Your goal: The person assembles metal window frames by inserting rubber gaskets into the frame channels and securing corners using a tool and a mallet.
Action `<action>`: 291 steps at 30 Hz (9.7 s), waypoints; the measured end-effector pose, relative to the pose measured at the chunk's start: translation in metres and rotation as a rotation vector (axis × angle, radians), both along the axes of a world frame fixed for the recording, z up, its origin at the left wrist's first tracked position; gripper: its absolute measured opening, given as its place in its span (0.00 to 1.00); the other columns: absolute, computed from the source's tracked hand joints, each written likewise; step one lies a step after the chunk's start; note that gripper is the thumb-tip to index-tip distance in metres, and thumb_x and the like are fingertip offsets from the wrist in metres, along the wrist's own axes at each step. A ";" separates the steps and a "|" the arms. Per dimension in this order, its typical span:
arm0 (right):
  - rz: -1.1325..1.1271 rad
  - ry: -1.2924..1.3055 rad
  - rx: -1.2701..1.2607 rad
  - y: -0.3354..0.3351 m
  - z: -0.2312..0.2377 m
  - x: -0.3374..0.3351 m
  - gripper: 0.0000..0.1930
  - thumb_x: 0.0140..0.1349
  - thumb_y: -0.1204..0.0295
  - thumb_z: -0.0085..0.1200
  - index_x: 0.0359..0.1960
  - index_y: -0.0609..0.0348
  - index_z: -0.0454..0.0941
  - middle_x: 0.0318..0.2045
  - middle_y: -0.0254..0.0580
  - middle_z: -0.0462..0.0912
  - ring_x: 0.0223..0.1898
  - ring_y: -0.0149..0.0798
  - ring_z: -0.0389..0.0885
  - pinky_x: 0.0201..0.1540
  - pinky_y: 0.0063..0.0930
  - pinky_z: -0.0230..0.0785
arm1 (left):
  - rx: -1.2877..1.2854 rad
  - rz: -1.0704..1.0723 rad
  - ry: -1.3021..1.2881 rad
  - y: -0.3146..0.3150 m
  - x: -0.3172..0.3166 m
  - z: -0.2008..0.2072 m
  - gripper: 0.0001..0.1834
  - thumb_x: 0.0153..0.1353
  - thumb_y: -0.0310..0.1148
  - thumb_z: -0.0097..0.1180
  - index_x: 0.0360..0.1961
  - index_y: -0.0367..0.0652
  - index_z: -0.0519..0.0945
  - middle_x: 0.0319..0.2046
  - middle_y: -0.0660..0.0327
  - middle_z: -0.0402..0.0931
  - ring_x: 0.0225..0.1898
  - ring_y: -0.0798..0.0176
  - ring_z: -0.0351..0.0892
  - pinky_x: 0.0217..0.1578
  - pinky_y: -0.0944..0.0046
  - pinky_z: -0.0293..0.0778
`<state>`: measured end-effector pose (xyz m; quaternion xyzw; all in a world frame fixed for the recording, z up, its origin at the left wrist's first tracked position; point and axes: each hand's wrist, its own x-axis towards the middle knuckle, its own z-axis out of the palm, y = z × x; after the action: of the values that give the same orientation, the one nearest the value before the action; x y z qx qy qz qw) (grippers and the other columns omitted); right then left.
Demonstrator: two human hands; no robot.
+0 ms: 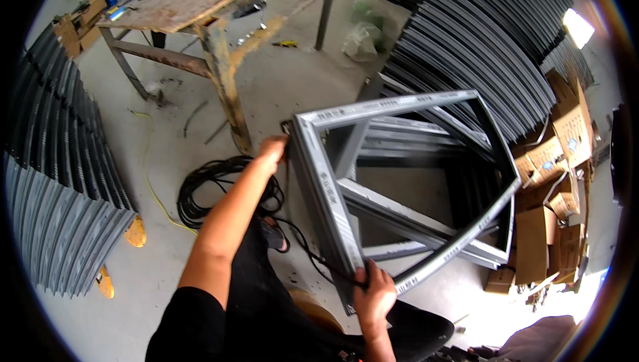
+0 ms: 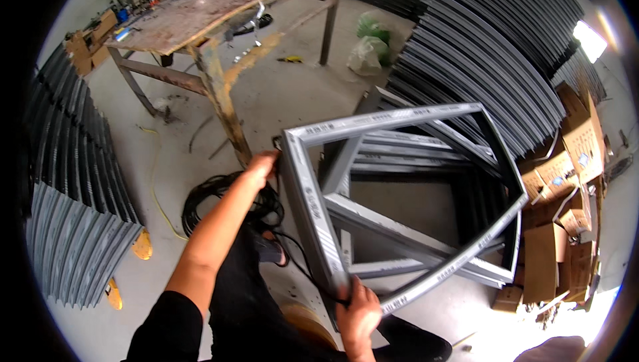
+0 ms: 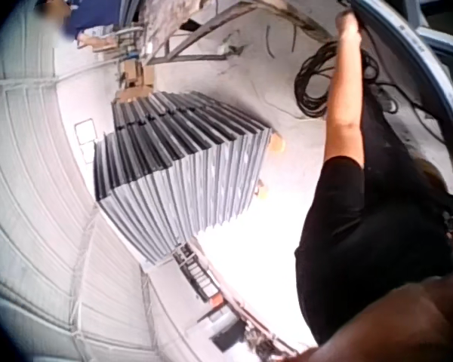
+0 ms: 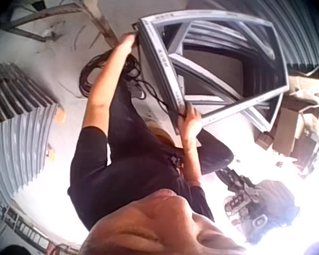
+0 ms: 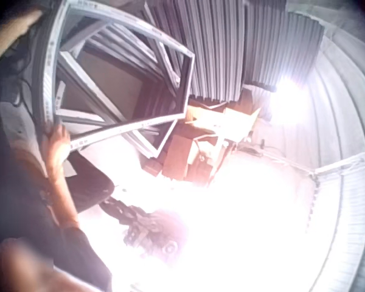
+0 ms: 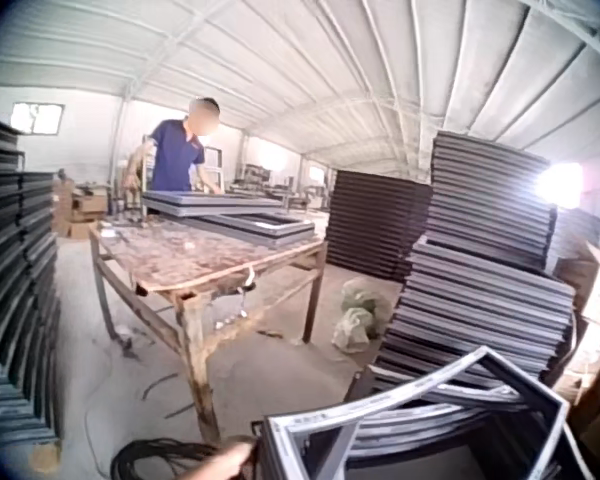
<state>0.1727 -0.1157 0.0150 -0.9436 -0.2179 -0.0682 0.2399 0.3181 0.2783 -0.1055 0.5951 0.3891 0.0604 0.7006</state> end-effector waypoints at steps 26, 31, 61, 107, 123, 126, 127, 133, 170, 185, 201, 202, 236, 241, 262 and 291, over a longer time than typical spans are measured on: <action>-0.154 1.685 0.819 -0.120 0.056 -0.104 0.07 0.66 0.73 0.53 0.38 0.67 0.77 0.30 0.39 0.81 0.29 0.35 0.81 0.30 0.27 0.75 | -0.151 0.048 -0.108 0.000 0.009 0.001 0.16 0.68 0.39 0.52 0.39 0.33 0.79 0.28 0.58 0.79 0.26 0.61 0.79 0.28 0.63 0.78; -0.164 1.758 1.031 -0.127 0.030 -0.103 0.10 0.64 0.69 0.57 0.37 0.65 0.76 0.34 0.43 0.80 0.31 0.37 0.80 0.33 0.29 0.77 | 0.034 0.047 0.020 -0.003 0.010 0.000 0.16 0.69 0.41 0.50 0.40 0.36 0.79 0.28 0.61 0.80 0.28 0.64 0.80 0.31 0.64 0.79; -0.022 1.509 0.685 -0.143 -0.006 -0.084 0.08 0.64 0.75 0.55 0.39 0.69 0.81 0.33 0.43 0.83 0.38 0.36 0.80 0.47 0.27 0.70 | -0.168 0.008 -0.065 -0.095 -0.060 0.014 0.18 0.69 0.39 0.50 0.47 0.32 0.76 0.33 0.59 0.80 0.28 0.63 0.80 0.29 0.63 0.79; 0.206 1.350 0.811 -0.157 -0.081 -0.081 0.12 0.66 0.68 0.56 0.37 0.67 0.83 0.31 0.36 0.83 0.36 0.28 0.78 0.45 0.23 0.68 | -0.111 -0.305 0.062 -0.224 -0.170 0.027 0.18 0.66 0.42 0.56 0.39 0.34 0.79 0.31 0.58 0.81 0.29 0.64 0.82 0.34 0.65 0.80; 0.161 1.175 0.654 -0.156 -0.097 -0.088 0.14 0.65 0.66 0.57 0.39 0.68 0.82 0.29 0.38 0.83 0.34 0.30 0.78 0.42 0.24 0.70 | -0.178 -0.341 0.028 -0.275 -0.213 0.012 0.20 0.65 0.45 0.58 0.39 0.34 0.78 0.29 0.56 0.82 0.29 0.63 0.83 0.33 0.67 0.78; 0.157 1.143 0.630 -0.157 -0.103 -0.089 0.14 0.65 0.66 0.57 0.39 0.67 0.81 0.29 0.40 0.83 0.34 0.29 0.78 0.41 0.25 0.71 | -0.258 -0.348 0.010 -0.291 -0.223 0.026 0.20 0.65 0.44 0.58 0.39 0.34 0.78 0.29 0.57 0.81 0.28 0.64 0.83 0.32 0.68 0.78; 0.170 1.123 0.605 -0.157 -0.104 -0.088 0.14 0.65 0.66 0.57 0.39 0.67 0.81 0.29 0.40 0.83 0.34 0.29 0.78 0.41 0.25 0.71 | -0.241 -0.348 0.001 -0.290 -0.224 0.022 0.20 0.65 0.44 0.58 0.39 0.34 0.78 0.28 0.57 0.81 0.28 0.64 0.83 0.32 0.68 0.78; 0.086 1.144 0.641 -0.155 -0.086 -0.089 0.13 0.65 0.67 0.56 0.38 0.68 0.81 0.29 0.39 0.84 0.34 0.30 0.79 0.41 0.25 0.71 | -0.189 -0.239 0.043 -0.269 -0.206 0.024 0.15 0.63 0.38 0.61 0.35 0.34 0.79 0.27 0.57 0.81 0.25 0.64 0.81 0.28 0.68 0.77; 0.107 0.338 0.378 -0.130 -0.070 -0.092 0.05 0.51 0.75 0.64 0.25 0.61 0.80 0.22 0.45 0.77 0.26 0.48 0.76 0.29 0.39 0.68 | -0.418 -0.342 -0.013 -0.300 -0.233 0.020 0.11 0.64 0.35 0.59 0.37 0.36 0.77 0.31 0.59 0.79 0.31 0.65 0.82 0.35 0.65 0.81; 0.155 -0.135 0.123 -0.134 0.027 0.029 0.04 0.53 0.77 0.60 0.30 0.61 0.79 0.27 0.44 0.79 0.30 0.50 0.76 0.35 0.38 0.70 | -0.520 -0.343 -0.048 -0.344 -0.261 0.019 0.17 0.74 0.40 0.41 0.51 0.37 0.72 0.43 0.58 0.78 0.43 0.63 0.82 0.43 0.62 0.79; 0.109 -0.167 -0.077 -0.089 -0.021 0.116 0.21 0.60 0.61 0.54 0.11 0.58 0.77 0.15 0.46 0.77 0.24 0.52 0.75 0.38 0.43 0.66 | -0.213 -0.058 -0.067 -0.282 -0.246 0.010 0.20 0.72 0.42 0.46 0.43 0.33 0.77 0.32 0.57 0.81 0.30 0.60 0.83 0.29 0.67 0.79; 0.096 -0.192 -0.071 -0.081 -0.022 0.118 0.21 0.60 0.61 0.54 0.11 0.58 0.77 0.15 0.46 0.77 0.24 0.52 0.75 0.38 0.43 0.66 | -0.157 -0.061 -0.104 -0.272 -0.236 0.015 0.19 0.73 0.41 0.44 0.43 0.32 0.77 0.31 0.58 0.80 0.28 0.63 0.81 0.27 0.70 0.77; 0.372 0.524 -0.312 -0.136 -0.004 -0.139 0.18 0.45 0.63 0.67 0.36 0.58 0.80 0.32 0.45 0.78 0.33 0.51 0.76 0.37 0.40 0.72 | -0.340 -0.103 -0.092 -0.252 -0.248 0.032 0.13 0.70 0.38 0.51 0.33 0.40 0.75 0.21 0.70 0.66 0.22 0.78 0.61 0.25 0.74 0.61; 0.399 0.512 -0.230 -0.140 -0.009 -0.126 0.16 0.44 0.64 0.67 0.31 0.60 0.78 0.24 0.44 0.77 0.26 0.45 0.77 0.31 0.36 0.71 | -0.178 -0.134 -0.094 -0.253 -0.243 0.026 0.15 0.70 0.43 0.51 0.30 0.43 0.75 0.21 0.71 0.65 0.20 0.78 0.59 0.21 0.75 0.57; -0.179 1.966 0.744 -0.087 0.000 -0.054 0.36 0.55 0.82 0.57 0.66 0.66 0.54 0.52 0.48 0.75 0.54 0.41 0.74 0.61 0.32 0.63 | -0.389 -0.039 -0.090 -0.251 -0.236 0.012 0.12 0.69 0.36 0.53 0.32 0.40 0.79 0.24 0.71 0.72 0.27 0.78 0.65 0.31 0.74 0.63; 0.525 1.293 0.129 -0.011 -0.047 0.051 0.17 0.55 0.76 0.60 0.48 0.60 0.77 0.30 0.37 0.80 0.34 0.27 0.76 0.43 0.22 0.69 | 0.153 -0.454 -0.075 -0.207 -0.231 0.035 0.08 0.65 0.30 0.55 0.34 0.33 0.78 0.26 0.58 0.73 0.25 0.69 0.70 0.26 0.67 0.67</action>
<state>0.2233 -0.1272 -0.0320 -0.6948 -0.2478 0.5543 0.3855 0.0870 0.0718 -0.0705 0.7158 0.2131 -0.0473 0.6633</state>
